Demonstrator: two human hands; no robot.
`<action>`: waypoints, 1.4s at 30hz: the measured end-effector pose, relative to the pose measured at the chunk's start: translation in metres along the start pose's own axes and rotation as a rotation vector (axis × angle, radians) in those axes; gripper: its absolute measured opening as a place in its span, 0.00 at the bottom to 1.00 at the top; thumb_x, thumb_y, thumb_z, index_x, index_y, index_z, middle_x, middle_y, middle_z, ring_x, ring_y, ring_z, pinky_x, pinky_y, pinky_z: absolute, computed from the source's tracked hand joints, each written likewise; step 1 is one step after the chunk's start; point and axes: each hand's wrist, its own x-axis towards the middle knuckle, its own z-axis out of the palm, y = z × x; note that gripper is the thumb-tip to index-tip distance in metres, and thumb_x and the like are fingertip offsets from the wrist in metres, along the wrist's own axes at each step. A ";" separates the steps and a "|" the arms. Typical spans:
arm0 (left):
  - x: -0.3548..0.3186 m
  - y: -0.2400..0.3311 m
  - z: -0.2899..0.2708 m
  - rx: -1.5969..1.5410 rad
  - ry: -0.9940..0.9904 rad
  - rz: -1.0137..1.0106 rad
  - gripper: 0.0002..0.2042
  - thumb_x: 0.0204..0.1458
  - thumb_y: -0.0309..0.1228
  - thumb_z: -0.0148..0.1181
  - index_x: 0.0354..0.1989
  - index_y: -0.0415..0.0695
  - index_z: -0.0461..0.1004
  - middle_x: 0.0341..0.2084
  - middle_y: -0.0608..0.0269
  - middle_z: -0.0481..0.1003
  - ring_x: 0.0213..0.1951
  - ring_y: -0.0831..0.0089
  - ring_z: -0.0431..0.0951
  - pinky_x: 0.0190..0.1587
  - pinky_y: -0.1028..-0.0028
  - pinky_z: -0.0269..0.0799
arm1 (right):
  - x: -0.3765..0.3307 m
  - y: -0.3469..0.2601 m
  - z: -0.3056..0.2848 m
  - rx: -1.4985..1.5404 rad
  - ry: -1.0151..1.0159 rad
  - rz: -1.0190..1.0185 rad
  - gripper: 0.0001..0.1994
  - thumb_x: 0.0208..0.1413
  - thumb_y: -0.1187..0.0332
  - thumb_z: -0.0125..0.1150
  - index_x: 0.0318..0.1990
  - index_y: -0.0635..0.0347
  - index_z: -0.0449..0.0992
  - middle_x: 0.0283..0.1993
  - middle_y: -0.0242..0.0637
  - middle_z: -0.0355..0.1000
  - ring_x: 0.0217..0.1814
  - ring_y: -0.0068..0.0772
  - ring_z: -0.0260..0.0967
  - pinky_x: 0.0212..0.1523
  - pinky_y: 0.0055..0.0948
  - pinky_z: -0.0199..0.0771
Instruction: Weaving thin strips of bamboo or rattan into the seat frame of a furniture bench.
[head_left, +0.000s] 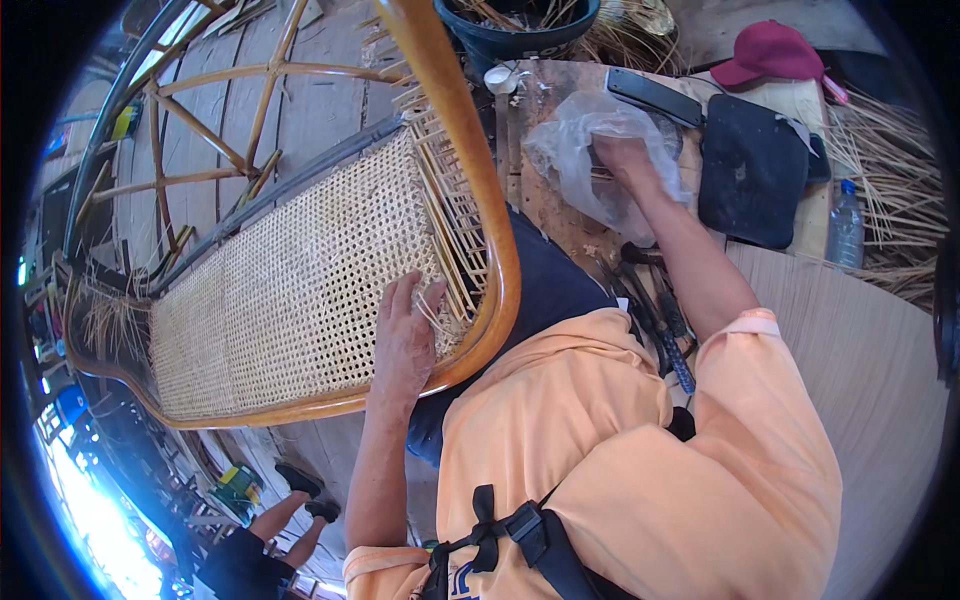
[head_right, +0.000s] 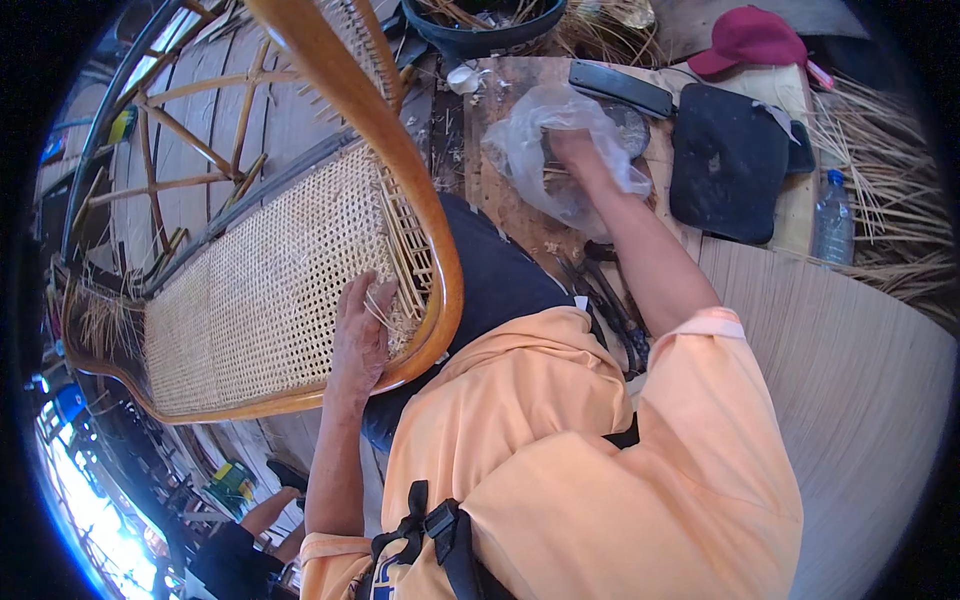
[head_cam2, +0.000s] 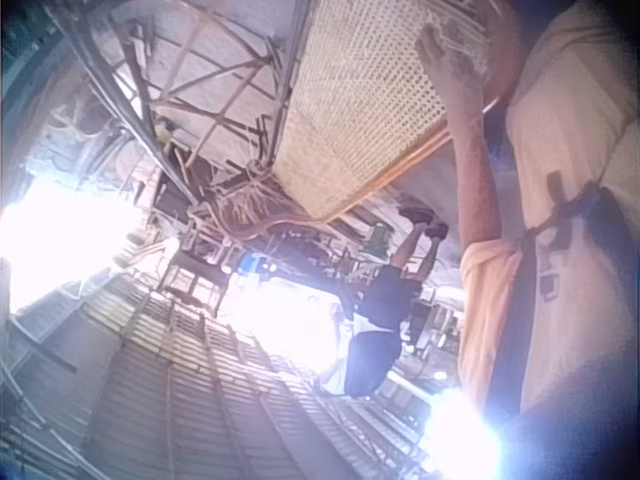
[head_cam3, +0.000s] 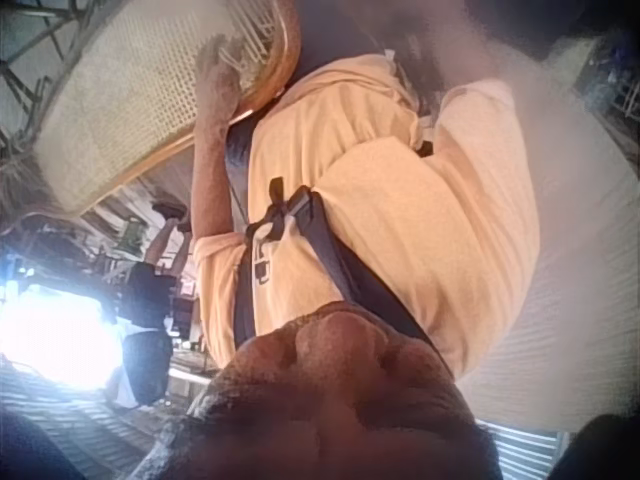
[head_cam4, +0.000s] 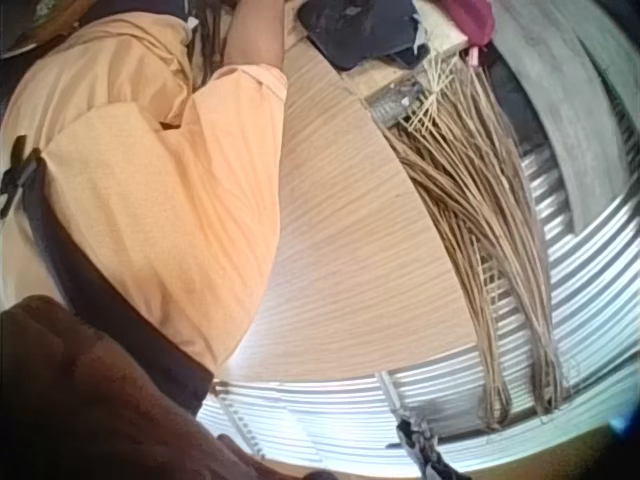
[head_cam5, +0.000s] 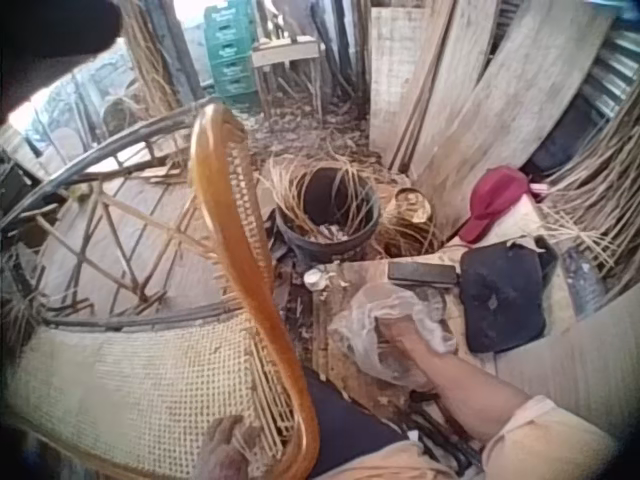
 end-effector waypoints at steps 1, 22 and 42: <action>-0.001 0.000 0.000 -0.004 0.004 -0.013 0.25 0.43 0.16 0.47 0.53 0.47 0.69 0.54 0.45 0.63 0.57 0.44 0.61 0.61 0.56 0.57 | -0.002 -0.005 -0.009 0.221 0.035 0.068 0.14 0.57 0.63 0.47 0.38 0.67 0.73 0.42 0.51 0.73 0.46 0.51 0.69 0.47 0.46 0.67; -0.012 -0.011 0.004 -0.039 0.060 -0.066 0.21 0.48 0.29 0.52 0.54 0.48 0.69 0.55 0.50 0.63 0.58 0.49 0.61 0.57 0.55 0.60 | -0.070 -0.220 -0.145 0.923 -0.548 0.422 0.09 0.55 0.80 0.53 0.43 0.65 0.71 0.34 0.32 0.72 0.32 0.19 0.69 0.32 0.15 0.69; -0.017 -0.014 0.028 -0.177 0.249 -0.163 0.20 0.48 0.36 0.56 0.52 0.52 0.72 0.53 0.55 0.67 0.57 0.54 0.62 0.56 0.59 0.57 | -0.018 -0.274 -0.041 0.114 -0.819 -0.406 0.05 0.52 0.75 0.56 0.37 0.62 0.73 0.32 0.46 0.71 0.35 0.49 0.71 0.35 0.37 0.72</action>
